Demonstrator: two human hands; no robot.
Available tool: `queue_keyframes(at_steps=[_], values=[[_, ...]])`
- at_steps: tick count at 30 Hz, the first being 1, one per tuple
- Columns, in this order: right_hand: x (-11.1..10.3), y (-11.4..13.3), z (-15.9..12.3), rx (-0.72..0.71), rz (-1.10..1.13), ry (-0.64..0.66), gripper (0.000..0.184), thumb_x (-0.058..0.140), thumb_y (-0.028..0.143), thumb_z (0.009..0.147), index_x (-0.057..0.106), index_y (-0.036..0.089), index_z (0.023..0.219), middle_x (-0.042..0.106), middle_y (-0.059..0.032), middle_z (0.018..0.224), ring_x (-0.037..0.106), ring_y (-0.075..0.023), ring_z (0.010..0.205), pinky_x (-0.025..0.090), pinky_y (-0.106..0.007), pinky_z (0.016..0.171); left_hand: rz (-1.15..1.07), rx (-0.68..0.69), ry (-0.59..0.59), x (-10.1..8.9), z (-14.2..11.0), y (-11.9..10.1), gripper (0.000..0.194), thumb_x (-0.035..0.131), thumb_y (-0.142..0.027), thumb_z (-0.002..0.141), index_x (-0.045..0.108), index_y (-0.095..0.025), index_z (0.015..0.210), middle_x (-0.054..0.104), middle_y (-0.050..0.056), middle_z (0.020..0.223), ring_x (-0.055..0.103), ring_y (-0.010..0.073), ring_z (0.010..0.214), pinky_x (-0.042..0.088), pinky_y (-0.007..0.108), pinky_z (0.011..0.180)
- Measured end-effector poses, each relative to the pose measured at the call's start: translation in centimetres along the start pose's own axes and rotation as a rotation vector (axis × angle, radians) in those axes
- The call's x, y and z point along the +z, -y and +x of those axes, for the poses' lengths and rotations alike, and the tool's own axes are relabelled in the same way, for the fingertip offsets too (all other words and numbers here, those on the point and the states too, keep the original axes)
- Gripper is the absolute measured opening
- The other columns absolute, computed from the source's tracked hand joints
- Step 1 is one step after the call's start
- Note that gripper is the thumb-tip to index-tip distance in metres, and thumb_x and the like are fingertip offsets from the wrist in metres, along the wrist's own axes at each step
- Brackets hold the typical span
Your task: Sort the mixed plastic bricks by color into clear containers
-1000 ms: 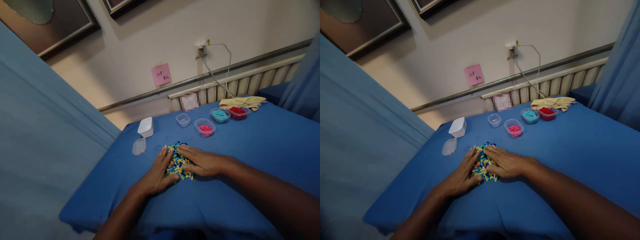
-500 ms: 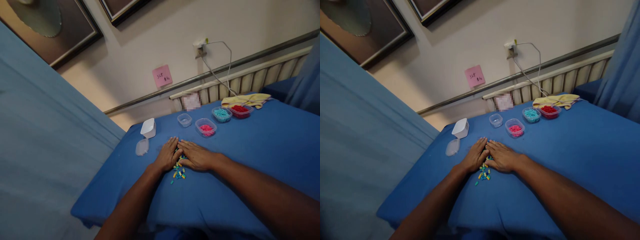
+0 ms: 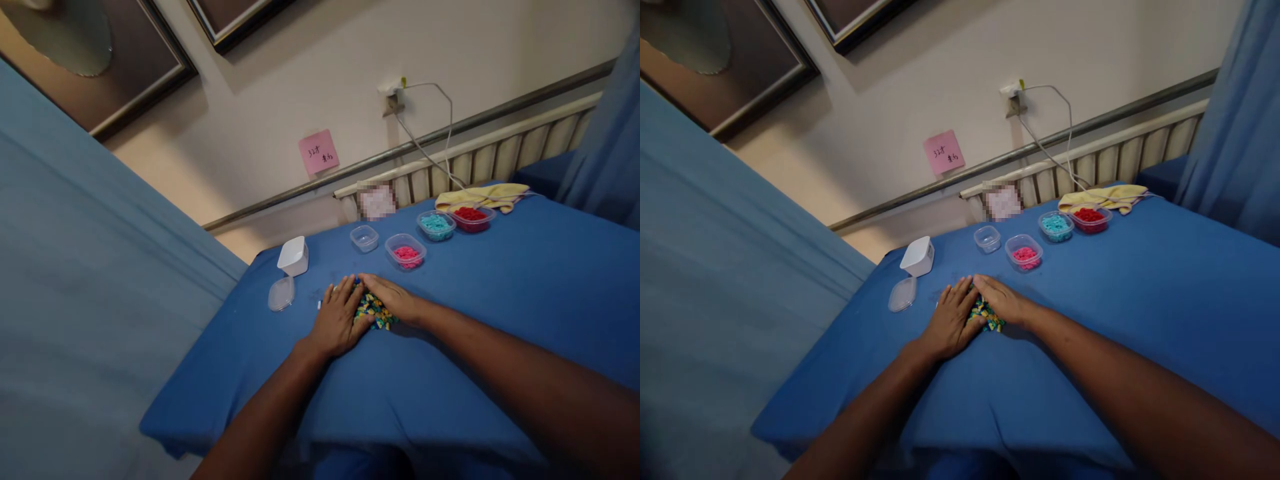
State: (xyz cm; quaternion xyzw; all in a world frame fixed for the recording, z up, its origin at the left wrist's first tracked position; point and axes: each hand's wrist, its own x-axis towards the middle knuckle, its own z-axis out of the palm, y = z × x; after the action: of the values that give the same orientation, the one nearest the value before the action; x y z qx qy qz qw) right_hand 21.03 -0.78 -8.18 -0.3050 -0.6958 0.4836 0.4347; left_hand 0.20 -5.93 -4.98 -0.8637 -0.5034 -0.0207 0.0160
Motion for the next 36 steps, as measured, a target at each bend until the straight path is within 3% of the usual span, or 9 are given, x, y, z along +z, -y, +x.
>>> queue_keyframes(at_steps=[5, 11, 16, 19, 24, 26, 30, 36], values=[[-1.1, -0.4, 0.0, 0.111, 0.123, -0.092, 0.089, 0.026, 0.087, 0.102, 0.067, 0.025, 0.151, 0.059, -0.0125, 0.162, 0.049, -0.0359, 0.155, 0.035, -0.063, 0.129, 0.000, -0.009, -0.002, -0.7, 2.0, 0.5, 0.081, 0.036, -0.073, 0.108, 0.036, -0.021, 0.170, 0.025, 0.015, 0.179, 0.022, 0.0344, 0.168, 0.015, 0.066, 0.135], [-2.1, -0.8, -0.2, 0.027, -0.026, -0.138, 0.085, 0.025, 0.081, 0.106, 0.070, 0.021, 0.147, 0.067, -0.0150, 0.153, 0.058, -0.0351, 0.147, 0.039, -0.061, 0.127, -0.086, 0.176, 0.093, -1.0, 1.4, -2.2, 0.082, 0.038, -0.071, 0.108, 0.030, -0.021, 0.173, 0.022, 0.013, 0.180, 0.020, 0.0324, 0.168, 0.020, 0.057, 0.138], [-2.0, -0.8, -0.4, -0.030, -0.163, -0.091, 0.082, 0.023, 0.074, 0.110, 0.070, 0.018, 0.147, 0.070, -0.0160, 0.150, 0.060, -0.0337, 0.144, 0.040, -0.058, 0.127, -0.080, 0.059, 0.124, -0.5, 0.1, -3.7, 0.076, 0.033, -0.062, 0.112, 0.033, -0.016, 0.172, 0.023, 0.015, 0.179, 0.019, 0.0346, 0.168, 0.024, 0.060, 0.136], [-2.0, -0.9, -0.3, -0.021, -0.163, -0.104, 0.082, 0.024, 0.075, 0.109, 0.070, 0.019, 0.146, 0.069, -0.0154, 0.150, 0.061, -0.0334, 0.144, 0.041, -0.056, 0.127, -0.059, 0.014, 0.107, -0.8, -0.5, -4.6, 0.076, 0.034, -0.065, 0.111, 0.034, -0.019, 0.172, 0.022, 0.016, 0.179, 0.018, 0.0375, 0.168, 0.021, 0.067, 0.135], [-2.1, -1.4, -0.3, 0.056, -0.093, -0.151, 0.083, 0.028, 0.079, 0.107, 0.071, 0.020, 0.146, 0.068, -0.0144, 0.152, 0.060, -0.0366, 0.144, 0.041, -0.061, 0.126, -0.093, 0.136, 0.081, -0.8, 0.3, -5.8, 0.071, 0.034, -0.066, 0.111, 0.038, -0.027, 0.170, 0.026, 0.009, 0.180, 0.018, 0.0338, 0.168, 0.014, 0.065, 0.137], [-2.1, -1.9, -0.3, 0.075, -0.063, -0.161, 0.083, 0.028, 0.080, 0.106, 0.071, 0.021, 0.145, 0.068, -0.0139, 0.152, 0.061, -0.0373, 0.144, 0.042, -0.063, 0.125, -0.094, 0.150, 0.056, -0.1, 1.1, -5.7, 0.066, 0.032, -0.061, 0.113, 0.040, -0.028, 0.169, 0.031, 0.008, 0.178, 0.022, 0.0328, 0.168, 0.016, 0.064, 0.137], [-2.1, -2.5, -0.2, 0.075, -0.033, -0.160, 0.084, 0.029, 0.081, 0.105, 0.072, 0.020, 0.144, 0.068, -0.0156, 0.152, 0.060, -0.0378, 0.144, 0.043, -0.063, 0.124, -0.048, 0.029, 0.002, 0.9, 2.3, -4.9, 0.060, 0.031, -0.050, 0.114, 0.044, -0.025, 0.167, 0.034, 0.010, 0.177, 0.030, 0.0344, 0.165, 0.023, 0.064, 0.134], [-2.3, -1.7, 0.0, 0.047, -0.100, -0.132, 0.085, 0.025, 0.081, 0.105, 0.071, 0.022, 0.145, 0.067, -0.0143, 0.153, 0.056, -0.0362, 0.149, 0.037, -0.063, 0.128, -0.080, -0.051, 0.053, -1.3, 2.3, -2.9, 0.070, 0.029, -0.064, 0.112, 0.040, -0.025, 0.169, 0.026, 0.012, 0.179, 0.024, 0.0368, 0.167, 0.019, 0.069, 0.134]])
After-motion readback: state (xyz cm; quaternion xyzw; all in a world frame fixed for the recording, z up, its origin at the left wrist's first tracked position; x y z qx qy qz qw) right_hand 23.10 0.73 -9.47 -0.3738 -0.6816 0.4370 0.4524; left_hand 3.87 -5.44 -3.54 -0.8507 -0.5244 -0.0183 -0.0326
